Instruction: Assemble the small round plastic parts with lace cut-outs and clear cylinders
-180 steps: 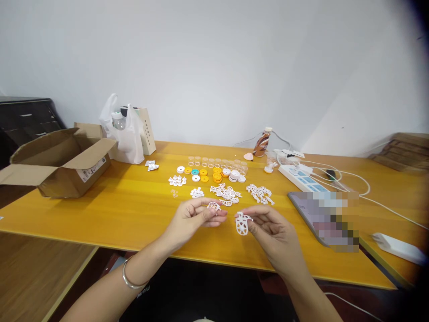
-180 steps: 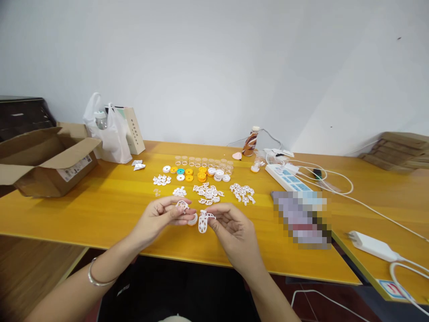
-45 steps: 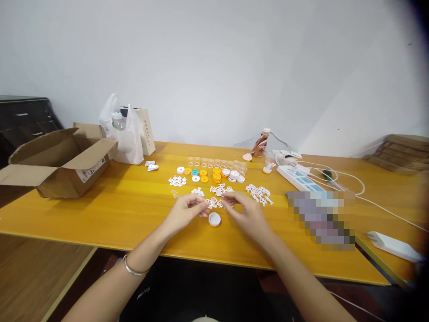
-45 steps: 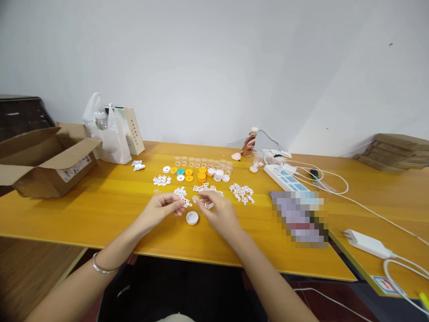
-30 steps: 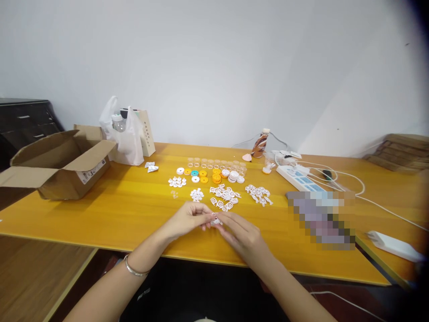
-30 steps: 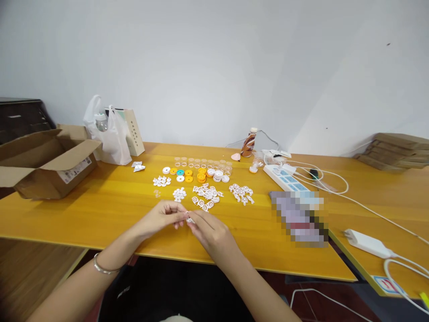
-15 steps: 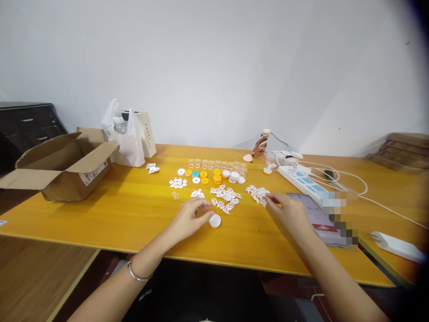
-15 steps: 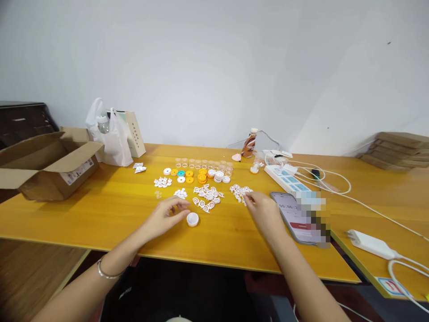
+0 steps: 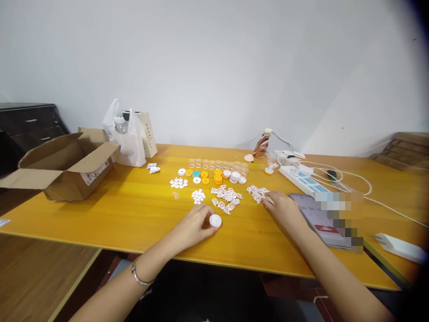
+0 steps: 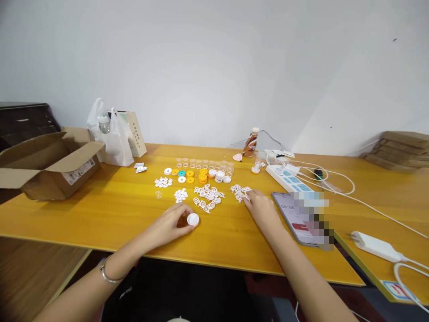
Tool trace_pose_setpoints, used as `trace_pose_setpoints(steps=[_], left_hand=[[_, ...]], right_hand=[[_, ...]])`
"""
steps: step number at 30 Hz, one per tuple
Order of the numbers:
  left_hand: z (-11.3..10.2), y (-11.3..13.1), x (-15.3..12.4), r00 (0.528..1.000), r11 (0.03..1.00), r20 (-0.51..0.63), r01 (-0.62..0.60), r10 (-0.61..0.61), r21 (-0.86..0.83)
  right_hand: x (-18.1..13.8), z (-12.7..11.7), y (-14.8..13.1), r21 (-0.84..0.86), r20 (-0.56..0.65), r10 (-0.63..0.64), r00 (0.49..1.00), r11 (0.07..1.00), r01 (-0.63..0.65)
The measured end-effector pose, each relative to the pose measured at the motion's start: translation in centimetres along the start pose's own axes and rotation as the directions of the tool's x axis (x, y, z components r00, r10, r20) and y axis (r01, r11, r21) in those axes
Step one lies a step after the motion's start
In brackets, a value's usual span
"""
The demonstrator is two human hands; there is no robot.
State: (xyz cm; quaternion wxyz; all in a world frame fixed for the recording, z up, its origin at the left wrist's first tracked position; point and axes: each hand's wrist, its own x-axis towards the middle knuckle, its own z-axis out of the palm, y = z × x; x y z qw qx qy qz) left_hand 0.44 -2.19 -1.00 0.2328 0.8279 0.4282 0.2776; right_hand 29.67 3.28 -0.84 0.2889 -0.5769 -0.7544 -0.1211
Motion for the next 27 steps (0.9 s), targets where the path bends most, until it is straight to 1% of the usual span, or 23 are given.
trace_pose_setpoints(steps=[1, 3, 4, 5, 7, 10, 12, 14, 16, 18, 20, 22, 25, 27], left_hand=[[0.1, 0.0, 0.0, 1.0, 1.0, 0.002, -0.002, 0.002, -0.004], [0.4, 0.0, 0.1, 1.0, 1.0, 0.003, -0.012, 0.012, -0.019], [0.5, 0.1, 0.1, 1.0, 0.999, 0.002, -0.017, 0.017, -0.027], [0.6, 0.1, 0.2, 1.0, 0.999, 0.001, -0.021, 0.021, -0.034], [0.7, 0.2, 0.2, 1.0, 0.998, 0.006, -0.028, 0.029, -0.056], [0.4, 0.4, 0.1, 0.998, 0.991, 0.035, -0.053, 0.057, -0.121], [0.1, 0.4, 0.1, 0.995, 0.986, 0.055, -0.071, 0.08, -0.151], [-0.1, 0.4, 0.1, 0.993, 0.984, 0.064, -0.087, 0.099, -0.158], [-0.2, 0.3, 0.1, 0.991, 0.981, 0.069, -0.105, 0.117, -0.162], [-0.2, 0.3, 0.2, 0.99, 0.982, 0.063, -0.114, 0.125, -0.152], [-0.3, 0.2, 0.2, 0.991, 0.984, 0.058, -0.111, 0.12, -0.141], [-0.3, 0.1, 0.2, 0.992, 0.985, 0.058, -0.103, 0.112, -0.137], [-0.2, -0.2, 0.1, 0.993, 0.988, 0.055, -0.1, 0.108, -0.121], [0.0, -0.4, 0.1, 0.994, 0.99, 0.04, -0.097, 0.102, -0.099]], right_hand=[[-0.1, -0.2, -0.8, 0.024, -0.008, -0.008, 1.0, 1.0, 0.008], [-0.5, -0.6, -3.0, 0.126, 0.014, -0.057, 0.998, 0.991, 0.055], [-0.8, -0.7, -4.4, 0.199, 0.043, -0.097, 0.994, 0.976, 0.086], [-1.1, -0.8, -5.9, 0.324, 0.093, -0.144, 0.985, 0.94, 0.107], [-1.7, -0.6, -8.6, 0.494, 0.192, -0.218, 0.957, 0.864, 0.098], [-2.2, 0.1, -11.2, 0.584, 0.307, -0.265, 0.914, 0.811, 0.039], [-2.1, 0.5, -11.7, 0.618, 0.346, -0.273, 0.897, 0.786, 0.001], [-1.9, 0.7, -11.5, 0.654, 0.369, -0.291, 0.883, 0.757, -0.024], [-1.6, 0.6, -11.2, 0.678, 0.381, -0.321, 0.867, 0.735, -0.026], [-1.5, 0.3, -11.1, 0.683, 0.37, -0.34, 0.865, 0.73, -0.005], [-1.4, 0.0, -11.2, 0.68, 0.326, -0.34, 0.882, 0.732, 0.031], [-1.3, -0.2, -11.3, 0.682, 0.258, -0.315, 0.913, 0.729, 0.059], [-0.6, -0.3, -10.5, 0.697, 0.165, -0.224, 0.96, 0.715, 0.047], [0.5, -0.3, -9.1, 0.683, 0.123, -0.133, 0.984, 0.731, 0.013]])
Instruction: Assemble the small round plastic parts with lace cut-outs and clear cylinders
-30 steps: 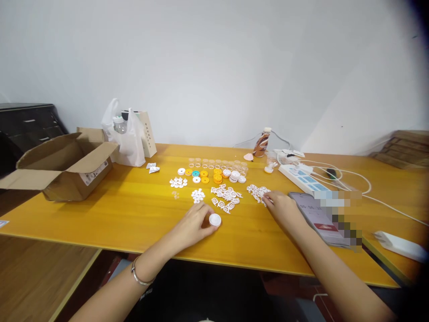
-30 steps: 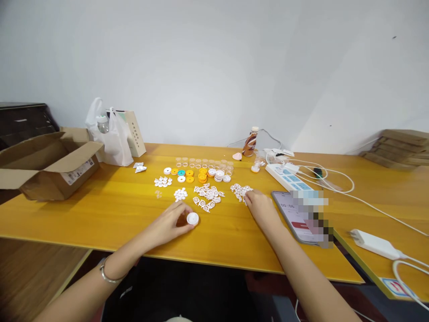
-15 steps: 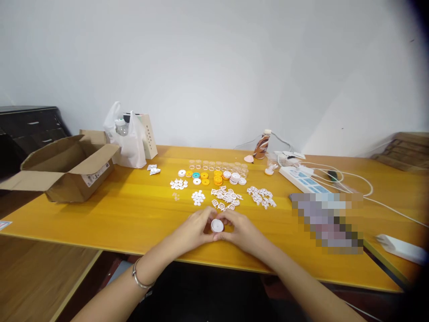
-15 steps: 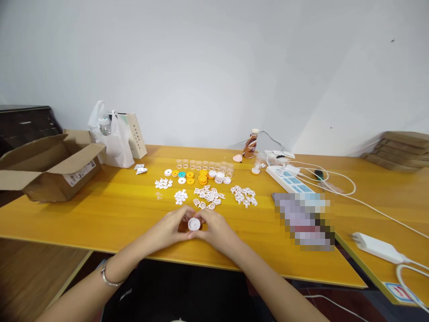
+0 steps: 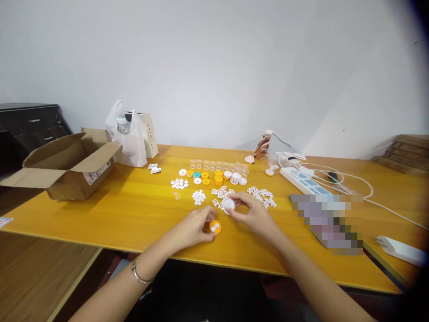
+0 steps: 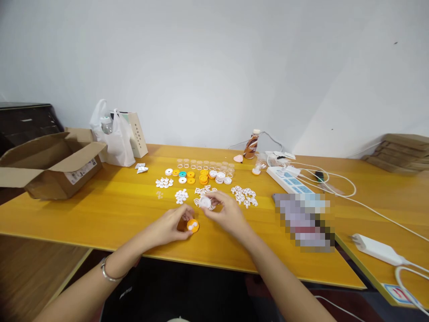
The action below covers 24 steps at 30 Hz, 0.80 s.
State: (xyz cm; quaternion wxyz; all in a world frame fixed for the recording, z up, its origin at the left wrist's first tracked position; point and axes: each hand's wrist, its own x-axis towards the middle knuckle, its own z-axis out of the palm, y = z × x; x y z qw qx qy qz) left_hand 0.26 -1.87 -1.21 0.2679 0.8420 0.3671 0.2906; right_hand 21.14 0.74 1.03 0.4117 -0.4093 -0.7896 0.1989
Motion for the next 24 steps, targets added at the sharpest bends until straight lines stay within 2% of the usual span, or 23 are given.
trace_pose_setpoints(steps=[2, 5, 8, 12, 18, 24], left_hand=[[0.2, -0.2, 0.0, 1.0, 1.0, -0.015, 0.001, -0.001, 0.013], [0.3, -0.3, 0.1, 1.0, 1.0, -0.014, 0.007, -0.007, 0.02], [0.3, -0.4, 0.1, 1.0, 0.999, -0.001, 0.025, -0.025, 0.023], [0.4, -0.5, 0.0, 1.0, 0.999, 0.0, 0.029, -0.029, 0.026], [0.4, -0.5, 0.0, 1.0, 0.999, 0.006, 0.019, -0.019, 0.033], [0.3, -0.5, -0.1, 0.999, 0.999, 0.024, 0.026, -0.026, 0.032]], right_hand=[[1.4, -1.6, 1.7, -0.072, -0.108, 0.071, 0.992, 0.994, -0.079], [4.0, -4.1, 4.8, -0.238, -0.217, 0.25, 0.944, 0.924, -0.3], [6.4, -5.2, 7.7, -0.305, -0.19, 0.336, 0.923, 0.873, -0.381], [8.2, -4.4, 10.1, -0.346, -0.137, 0.409, 0.902, 0.834, -0.431], [8.5, -3.1, 10.9, -0.37, -0.108, 0.452, 0.885, 0.808, -0.458], [8.3, -3.4, 9.5, -0.386, -0.134, 0.418, 0.898, 0.813, -0.436]])
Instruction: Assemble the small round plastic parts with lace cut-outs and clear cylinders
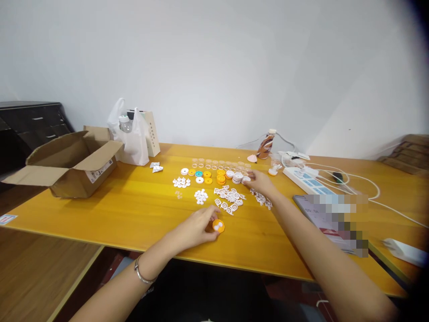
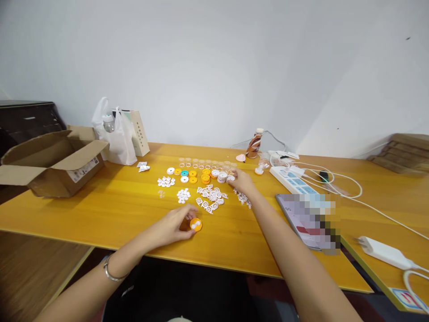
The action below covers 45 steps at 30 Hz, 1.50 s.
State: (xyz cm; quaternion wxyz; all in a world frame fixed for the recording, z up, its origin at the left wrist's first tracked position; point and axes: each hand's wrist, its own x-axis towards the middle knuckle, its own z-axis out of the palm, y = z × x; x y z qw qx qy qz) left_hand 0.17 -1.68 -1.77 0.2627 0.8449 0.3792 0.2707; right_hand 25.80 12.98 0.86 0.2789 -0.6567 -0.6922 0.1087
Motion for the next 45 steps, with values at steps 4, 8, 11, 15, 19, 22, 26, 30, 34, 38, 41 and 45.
trace_pose_setpoints(steps=[4, 8, 11, 15, 19, 22, 26, 30, 34, 38, 41, 45], left_hand=[[-0.3, 0.1, -0.1, 1.0, 1.0, 0.014, -0.015, 0.015, -0.009], [-0.6, 0.3, -0.2, 0.999, 0.999, 0.027, -0.034, 0.034, -0.021], [-0.9, 0.4, -0.2, 0.997, 0.999, 0.066, -0.045, 0.046, -0.007], [-1.6, 0.5, -0.3, 0.989, 0.998, 0.13, -0.063, 0.065, -0.021], [-2.0, 0.6, -0.3, 0.987, 0.996, 0.143, -0.084, 0.08, 0.023], [-2.1, 0.6, -0.2, 0.983, 0.992, 0.15, -0.111, 0.101, 0.055], [-1.9, 0.7, 0.0, 0.979, 0.987, 0.153, -0.144, 0.132, 0.066], [-1.7, 0.8, 0.1, 0.982, 0.987, 0.137, -0.142, 0.131, 0.08], [-1.4, 0.6, 0.2, 0.992, 0.992, 0.095, -0.097, 0.089, 0.084], [-1.3, 0.4, 0.4, 0.998, 0.994, 0.045, 0.029, -0.034, 0.109], [-1.3, 0.7, 0.7, 0.991, 0.984, 0.047, 0.118, -0.125, 0.132], [-1.1, 1.2, 0.9, 0.982, 0.97, 0.059, 0.165, -0.178, 0.176]], right_hand=[[-2.8, -0.9, -1.8, 0.0, -0.097, -0.065, 0.993, 0.998, 0.066], [-9.2, -0.9, -4.1, 0.143, -0.086, -0.289, 0.954, 0.944, 0.299], [-14.1, 0.2, -5.5, 0.262, 0.009, -0.448, 0.894, 0.864, 0.43], [-17.0, 2.1, -6.2, 0.299, 0.075, -0.472, 0.879, 0.851, 0.431], [-16.9, 3.4, -6.0, 0.311, 0.088, -0.451, 0.888, 0.86, 0.405], [-16.9, 3.9, -5.8, 0.324, 0.064, -0.45, 0.891, 0.854, 0.408], [-17.0, 4.2, -5.7, 0.332, 0.03, -0.444, 0.895, 0.849, 0.411], [-17.0, 4.3, -5.7, 0.343, 0.025, -0.435, 0.9, 0.85, 0.401], [-16.9, 4.2, -5.8, 0.348, 0.025, -0.414, 0.91, 0.857, 0.381], [-17.0, 4.2, -5.8, 0.351, 0.052, -0.411, 0.91, 0.861, 0.369], [-17.0, 4.2, -5.8, 0.362, 0.064, -0.428, 0.902, 0.852, 0.379], [-17.1, 4.1, -5.9, 0.362, 0.054, -0.443, 0.895, 0.844, 0.396]])
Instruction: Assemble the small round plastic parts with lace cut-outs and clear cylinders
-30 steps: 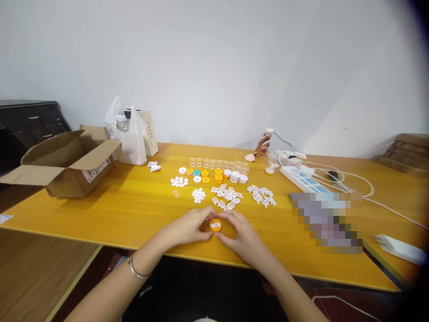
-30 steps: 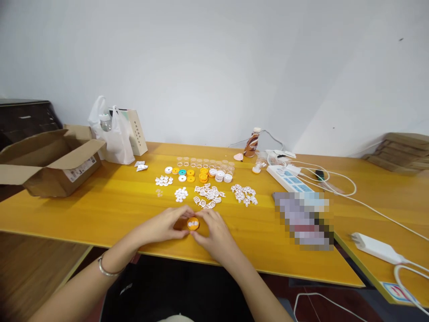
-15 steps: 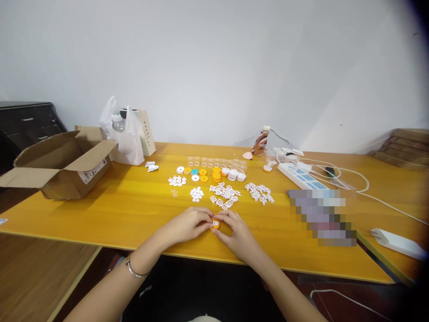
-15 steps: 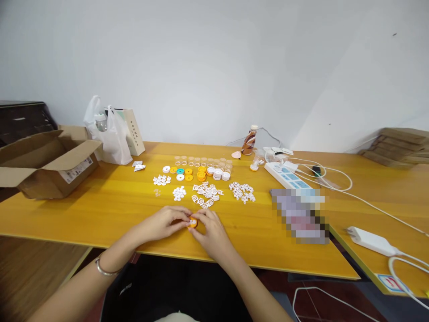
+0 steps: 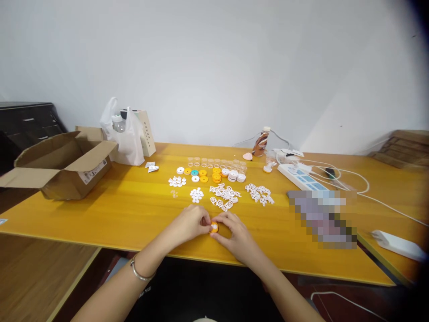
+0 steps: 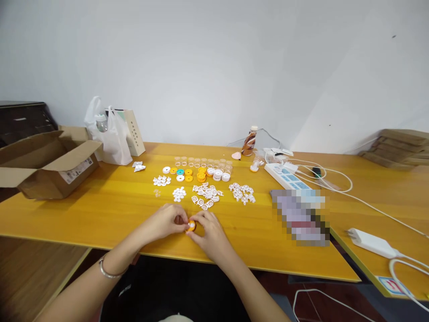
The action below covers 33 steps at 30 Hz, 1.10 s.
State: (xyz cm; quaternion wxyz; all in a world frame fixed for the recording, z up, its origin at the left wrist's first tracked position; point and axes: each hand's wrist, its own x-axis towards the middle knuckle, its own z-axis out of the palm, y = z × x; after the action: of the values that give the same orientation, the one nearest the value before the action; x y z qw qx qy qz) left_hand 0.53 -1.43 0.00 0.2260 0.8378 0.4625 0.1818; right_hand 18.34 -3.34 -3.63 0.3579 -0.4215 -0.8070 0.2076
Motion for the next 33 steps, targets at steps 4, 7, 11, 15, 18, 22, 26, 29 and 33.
trace_pose_setpoints(steps=[4, 7, 11, 15, 18, 22, 26, 29, 33], left_hand=[[0.2, 0.4, -0.3, 1.0, 0.997, -0.029, -0.004, 0.006, 0.076], [0.5, 0.7, -0.5, 0.997, 0.976, -0.023, -0.061, 0.067, 0.208], [1.5, 1.1, -0.9, 0.993, 0.906, -0.016, -0.097, 0.114, 0.411], [2.0, 0.9, -1.3, 0.979, 0.878, -0.071, -0.139, 0.193, 0.459], [0.8, 0.0, -1.0, 0.97, 0.918, -0.153, -0.12, 0.189, 0.378], [-2.2, -2.3, 0.9, 0.968, 0.924, -0.177, -0.104, 0.179, 0.368], [-3.4, -4.2, 3.4, 0.973, 0.882, -0.061, -0.173, 0.221, 0.438], [-3.2, -4.7, 4.5, 0.971, 0.866, -0.025, -0.201, 0.238, 0.458], [-2.9, -4.6, 4.6, 0.971, 0.854, -0.005, -0.208, 0.239, 0.477]], right_hand=[[0.0, 0.0, -0.1, -0.005, 0.01, -0.012, 1.0, 1.0, 0.012], [0.0, 0.0, -0.1, -0.007, 0.016, -0.008, 1.0, 1.0, 0.008], [0.0, 0.0, 0.1, -0.002, 0.019, -0.015, 1.0, 1.0, 0.015], [0.0, 0.1, 0.2, 0.008, 0.005, -0.017, 1.0, 1.0, 0.017], [0.0, 0.1, 0.1, 0.01, 0.002, -0.017, 1.0, 1.0, 0.017], [0.0, 0.0, 0.1, -0.003, 0.0, -0.003, 1.0, 1.0, 0.003], [0.1, 0.0, 0.0, -0.003, -0.003, 0.0, 1.0, 1.0, 0.0], [0.1, -0.1, -0.1, -0.008, -0.005, -0.003, 1.0, 1.0, 0.003], [0.1, 0.0, -0.1, -0.01, -0.009, -0.004, 1.0, 1.0, 0.004]])
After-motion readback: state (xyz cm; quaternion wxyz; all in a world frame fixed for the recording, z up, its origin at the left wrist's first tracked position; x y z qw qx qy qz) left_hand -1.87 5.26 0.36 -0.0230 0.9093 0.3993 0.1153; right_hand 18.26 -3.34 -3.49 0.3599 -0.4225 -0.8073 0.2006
